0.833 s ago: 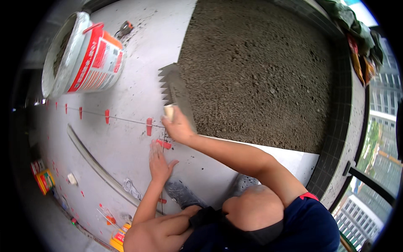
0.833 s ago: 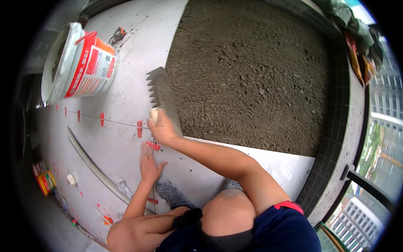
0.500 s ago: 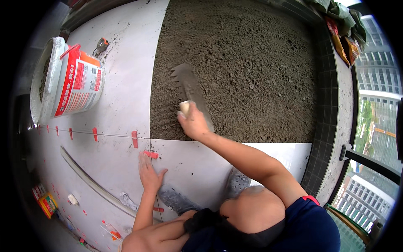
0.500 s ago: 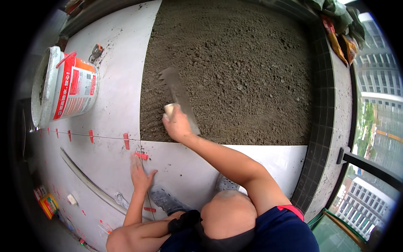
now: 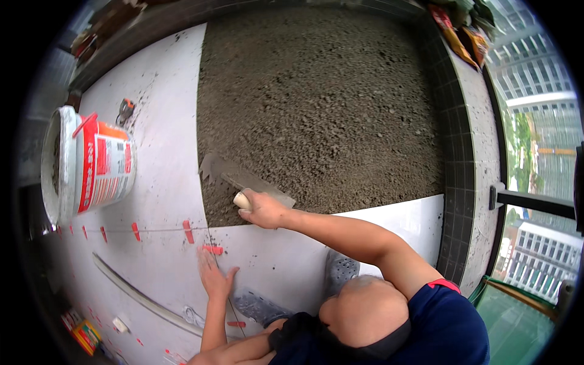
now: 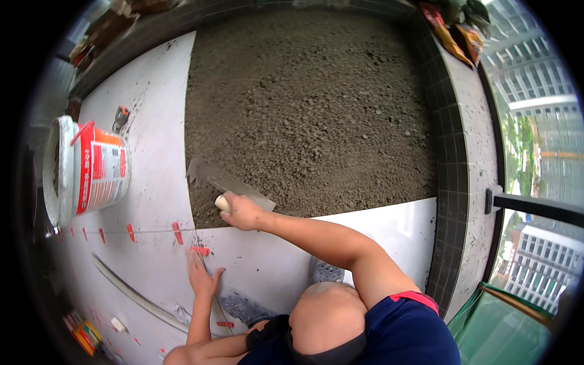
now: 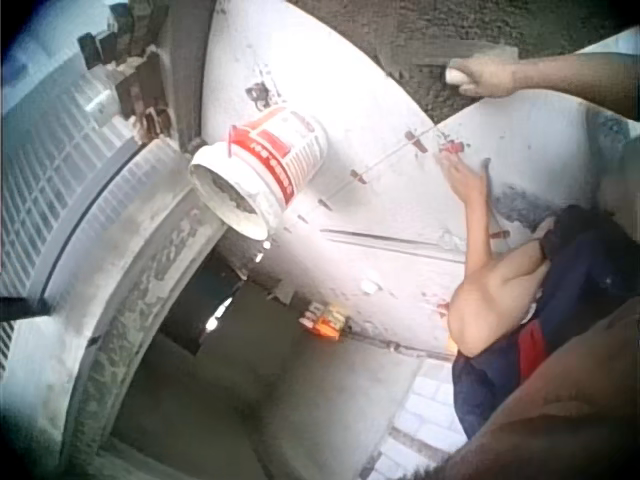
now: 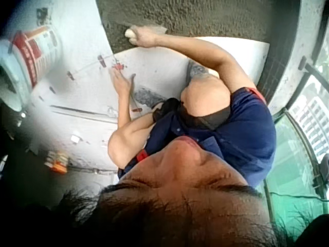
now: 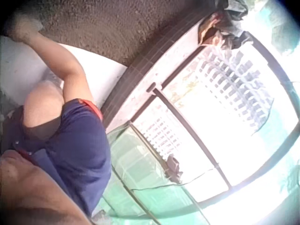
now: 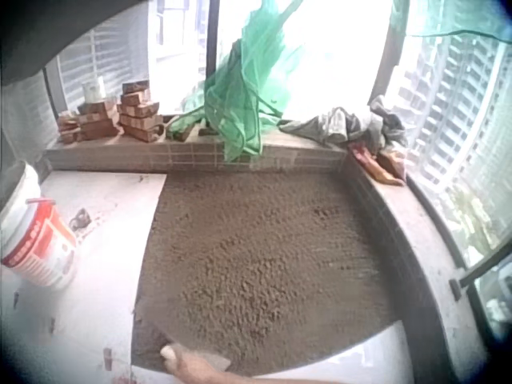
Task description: The person uses a notched trowel to spread and level wet mortar onto a floor surface between laid tiles, occasionally scooping more mortar from a bucket.
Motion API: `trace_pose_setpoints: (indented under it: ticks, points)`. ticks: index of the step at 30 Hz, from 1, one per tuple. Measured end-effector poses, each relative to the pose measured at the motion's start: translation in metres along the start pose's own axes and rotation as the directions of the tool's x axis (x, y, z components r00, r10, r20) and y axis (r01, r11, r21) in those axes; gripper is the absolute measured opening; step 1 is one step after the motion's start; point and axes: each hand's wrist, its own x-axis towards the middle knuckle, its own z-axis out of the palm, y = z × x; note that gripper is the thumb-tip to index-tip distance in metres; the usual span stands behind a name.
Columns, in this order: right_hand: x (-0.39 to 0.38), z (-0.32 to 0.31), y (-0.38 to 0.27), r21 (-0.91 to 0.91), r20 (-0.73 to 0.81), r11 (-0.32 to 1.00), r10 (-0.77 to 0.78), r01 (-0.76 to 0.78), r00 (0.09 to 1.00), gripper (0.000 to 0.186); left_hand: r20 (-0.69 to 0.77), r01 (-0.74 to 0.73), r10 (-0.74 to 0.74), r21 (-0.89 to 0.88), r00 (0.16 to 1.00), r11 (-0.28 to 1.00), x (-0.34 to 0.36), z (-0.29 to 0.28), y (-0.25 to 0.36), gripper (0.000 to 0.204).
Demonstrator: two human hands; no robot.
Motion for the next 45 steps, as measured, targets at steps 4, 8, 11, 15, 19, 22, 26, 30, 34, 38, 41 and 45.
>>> trace_pose_setpoints:
  ticks: [4,8,11,15,19,22,26,30,34,38,41,45]
  points:
    - [-0.011,-0.072,0.045,-0.147,-0.188,0.989,-0.038,0.01,0.981,0.041,-0.002,-0.044,0.044,-0.007,0.999,0.999,-0.006,0.002,0.006,0.101]
    - [-0.032,-0.194,0.071,0.033,-0.415,0.975,0.212,-0.218,0.885,0.04,-0.008,-0.06,0.06,0.009,0.998,0.998,-0.005,-0.016,0.005,0.099]
    - [-0.076,-0.287,0.126,0.198,-0.657,0.959,0.283,-0.203,0.698,0.039,-0.029,-0.065,0.065,0.001,0.997,0.998,-0.004,-0.014,0.019,0.097]
    - [-0.147,-0.359,0.192,0.454,-0.786,0.883,0.462,-0.124,0.412,0.02,-0.048,-0.065,0.064,-0.039,0.997,0.997,0.0,-0.007,0.022,0.097]
    - [-0.165,-0.343,0.199,0.705,-0.682,0.687,0.591,0.174,0.432,0.026,-0.059,-0.004,0.002,-0.032,0.998,0.999,-0.032,-0.016,-0.012,0.098]
    - [-0.178,-0.315,0.184,0.831,-0.553,0.457,0.623,0.317,0.553,0.026,-0.038,0.04,-0.039,0.015,0.999,0.999,-0.046,-0.016,-0.016,0.101]
    - [-0.124,-0.241,0.139,0.87,-0.347,0.482,0.44,0.108,0.828,0.023,-0.115,0.021,-0.022,-0.009,0.993,1.0,-0.006,-0.022,0.0,0.098]
    - [-0.1,-0.159,0.075,0.665,-0.169,0.735,0.319,-0.131,0.933,0.024,-0.188,0.129,-0.125,0.005,0.974,0.992,-0.01,0.002,-0.002,0.099]
    - [-0.12,-0.134,0.07,0.466,0.049,0.85,0.252,-0.246,0.966,0.024,-0.129,0.247,-0.234,0.102,0.964,0.964,0.021,0.002,0.045,0.104]
    - [-0.154,-0.118,0.067,0.471,0.072,0.832,0.294,-0.293,0.953,0.026,0.124,0.371,-0.413,0.263,0.902,0.891,0.051,-0.014,0.073,0.106]
    - [-0.169,-0.103,0.063,0.493,0.064,0.809,0.333,-0.32,0.941,0.024,0.187,0.329,-0.449,0.452,0.874,0.829,0.059,-0.003,0.075,0.103]
    - [-0.181,-0.101,0.068,0.478,0.013,0.816,0.364,-0.326,0.931,0.022,-0.094,0.135,-0.203,-0.476,0.975,0.869,0.062,-0.015,0.097,0.101]
